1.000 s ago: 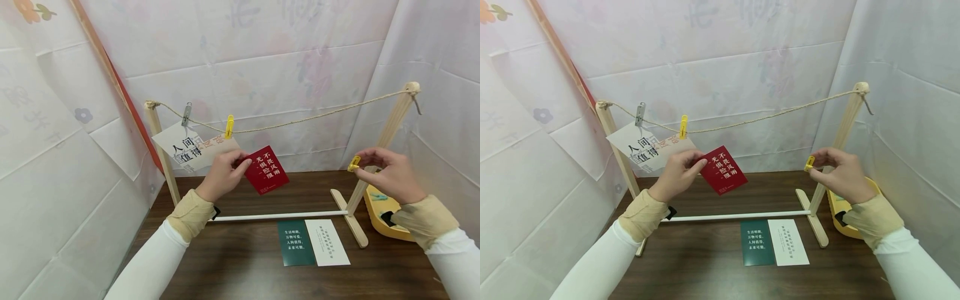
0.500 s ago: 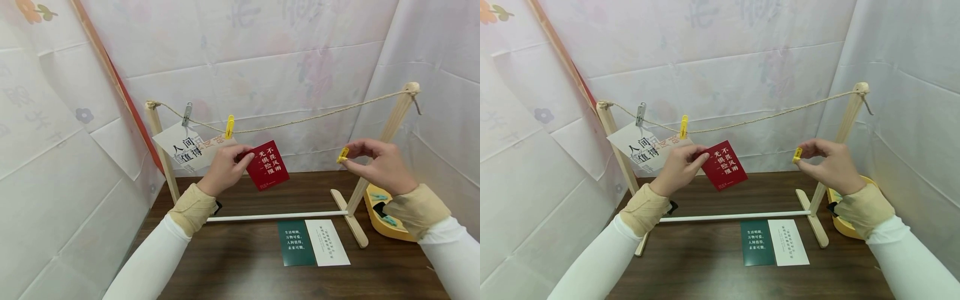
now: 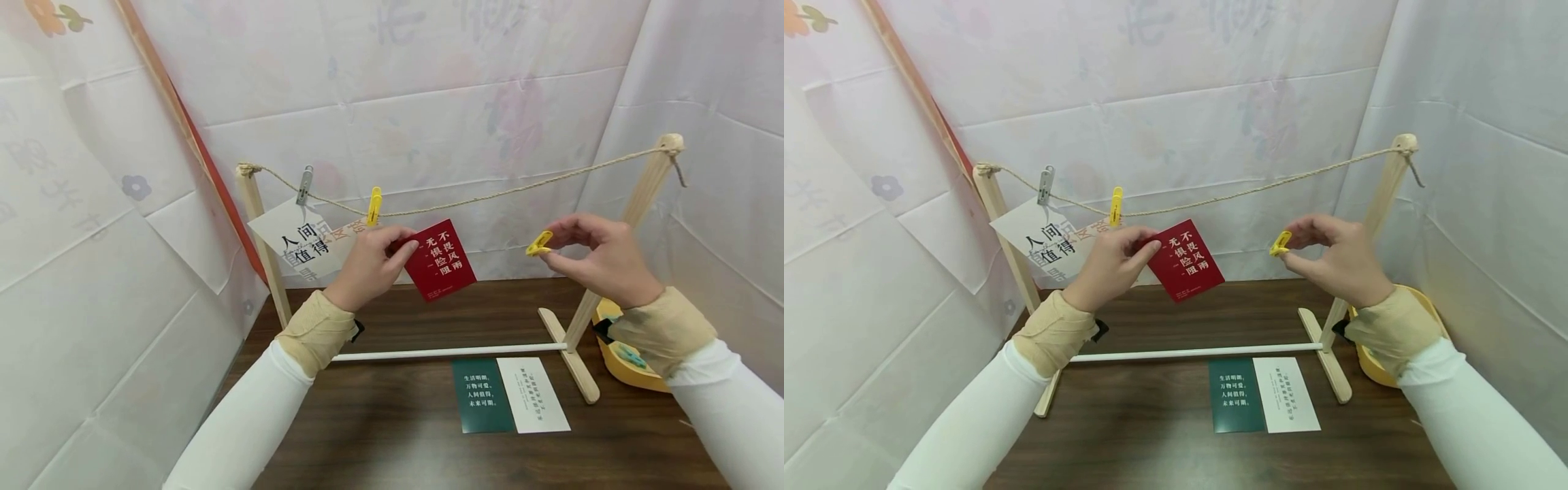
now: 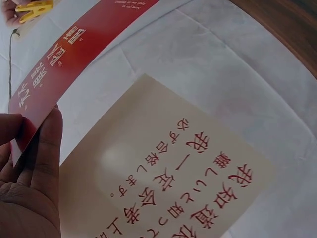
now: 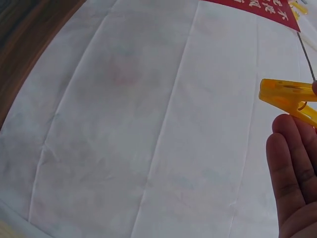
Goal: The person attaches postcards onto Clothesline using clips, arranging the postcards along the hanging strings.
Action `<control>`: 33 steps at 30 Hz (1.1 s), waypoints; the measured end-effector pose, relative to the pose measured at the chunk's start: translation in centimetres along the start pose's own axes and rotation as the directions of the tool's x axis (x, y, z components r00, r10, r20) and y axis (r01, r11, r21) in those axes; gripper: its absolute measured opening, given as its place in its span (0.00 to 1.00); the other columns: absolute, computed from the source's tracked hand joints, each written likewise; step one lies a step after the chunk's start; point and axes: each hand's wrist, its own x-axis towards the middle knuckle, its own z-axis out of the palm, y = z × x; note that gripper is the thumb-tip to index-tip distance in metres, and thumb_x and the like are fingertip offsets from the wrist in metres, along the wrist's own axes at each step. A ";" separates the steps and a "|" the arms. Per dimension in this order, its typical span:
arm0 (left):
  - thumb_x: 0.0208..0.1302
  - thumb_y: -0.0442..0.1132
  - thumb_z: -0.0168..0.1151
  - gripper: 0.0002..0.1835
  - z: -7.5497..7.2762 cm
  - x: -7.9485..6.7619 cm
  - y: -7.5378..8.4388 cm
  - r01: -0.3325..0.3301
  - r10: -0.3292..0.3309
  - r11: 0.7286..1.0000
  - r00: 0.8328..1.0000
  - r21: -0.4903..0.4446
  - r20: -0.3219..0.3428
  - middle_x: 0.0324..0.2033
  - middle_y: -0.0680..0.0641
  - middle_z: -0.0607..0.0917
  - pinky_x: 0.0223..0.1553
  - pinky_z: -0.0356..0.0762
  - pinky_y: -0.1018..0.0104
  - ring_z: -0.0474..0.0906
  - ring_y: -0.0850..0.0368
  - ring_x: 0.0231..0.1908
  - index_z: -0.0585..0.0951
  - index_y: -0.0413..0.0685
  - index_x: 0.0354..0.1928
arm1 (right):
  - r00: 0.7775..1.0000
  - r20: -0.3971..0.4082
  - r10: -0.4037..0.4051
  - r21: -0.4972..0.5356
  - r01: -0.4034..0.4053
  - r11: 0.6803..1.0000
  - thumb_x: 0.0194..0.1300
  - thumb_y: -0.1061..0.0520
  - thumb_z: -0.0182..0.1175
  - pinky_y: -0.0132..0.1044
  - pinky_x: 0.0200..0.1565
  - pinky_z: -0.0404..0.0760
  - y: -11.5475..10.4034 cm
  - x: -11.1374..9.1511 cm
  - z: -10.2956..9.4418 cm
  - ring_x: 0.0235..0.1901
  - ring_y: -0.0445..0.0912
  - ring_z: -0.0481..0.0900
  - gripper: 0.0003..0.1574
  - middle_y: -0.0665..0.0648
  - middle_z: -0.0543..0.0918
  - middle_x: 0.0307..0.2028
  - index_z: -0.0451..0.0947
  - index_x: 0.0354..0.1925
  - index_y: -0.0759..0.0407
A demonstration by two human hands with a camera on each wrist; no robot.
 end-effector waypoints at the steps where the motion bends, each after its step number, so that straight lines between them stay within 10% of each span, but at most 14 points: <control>1: 0.76 0.32 0.66 0.09 0.0 0.1 0.1 0.003 -0.003 1.000 1.000 0.002 0.004 0.39 0.39 0.93 0.37 0.86 0.62 0.86 0.52 0.32 0.88 0.33 0.50 | 1.000 0.000 -0.008 0.009 0.008 1.000 0.50 0.78 0.77 0.15 0.42 0.79 -0.2 0.2 0.1 0.35 0.26 0.85 0.19 0.33 0.86 0.37 0.86 0.41 0.70; 11: 0.77 0.32 0.66 0.10 0.0 0.8 0.3 0.037 -0.037 0.999 0.999 0.000 0.021 0.41 0.39 0.93 0.40 0.89 0.56 0.89 0.51 0.34 0.88 0.33 0.52 | 0.998 0.010 -0.058 0.047 0.058 0.997 0.51 0.78 0.76 0.17 0.42 0.81 -1.7 2.4 1.0 0.36 0.26 0.86 0.18 0.37 0.87 0.37 0.86 0.42 0.71; 19: 0.77 0.32 0.65 0.09 0.0 1.0 0.4 0.037 -0.037 0.999 0.999 0.004 0.021 0.40 0.39 0.93 0.39 0.88 0.58 0.88 0.51 0.34 0.88 0.33 0.51 | 0.998 0.023 -0.056 0.036 0.055 0.998 0.54 0.77 0.73 0.17 0.44 0.81 -3.2 4.1 1.4 0.36 0.26 0.85 0.16 0.61 0.90 0.37 0.84 0.43 0.71; 27: 0.78 0.32 0.65 0.11 -0.1 1.3 0.7 0.061 -0.061 0.998 0.998 0.001 0.031 0.43 0.39 0.93 0.42 0.89 0.56 0.89 0.50 0.36 0.87 0.33 0.54 | 0.996 0.017 -0.086 0.067 0.084 0.994 0.55 0.76 0.77 0.18 0.45 0.82 -4.8 5.9 1.6 0.36 0.28 0.86 0.14 0.50 0.91 0.38 0.85 0.39 0.70; 33: 0.78 0.33 0.65 0.11 -0.1 1.5 1.0 0.073 -0.074 0.997 0.997 0.010 0.035 0.42 0.39 0.93 0.42 0.89 0.55 0.88 0.51 0.35 0.88 0.34 0.54 | 0.992 0.032 -0.121 0.037 0.120 0.992 0.56 0.74 0.79 0.18 0.45 0.81 -5.6 6.7 1.8 0.36 0.26 0.85 0.12 0.62 0.93 0.37 0.87 0.38 0.69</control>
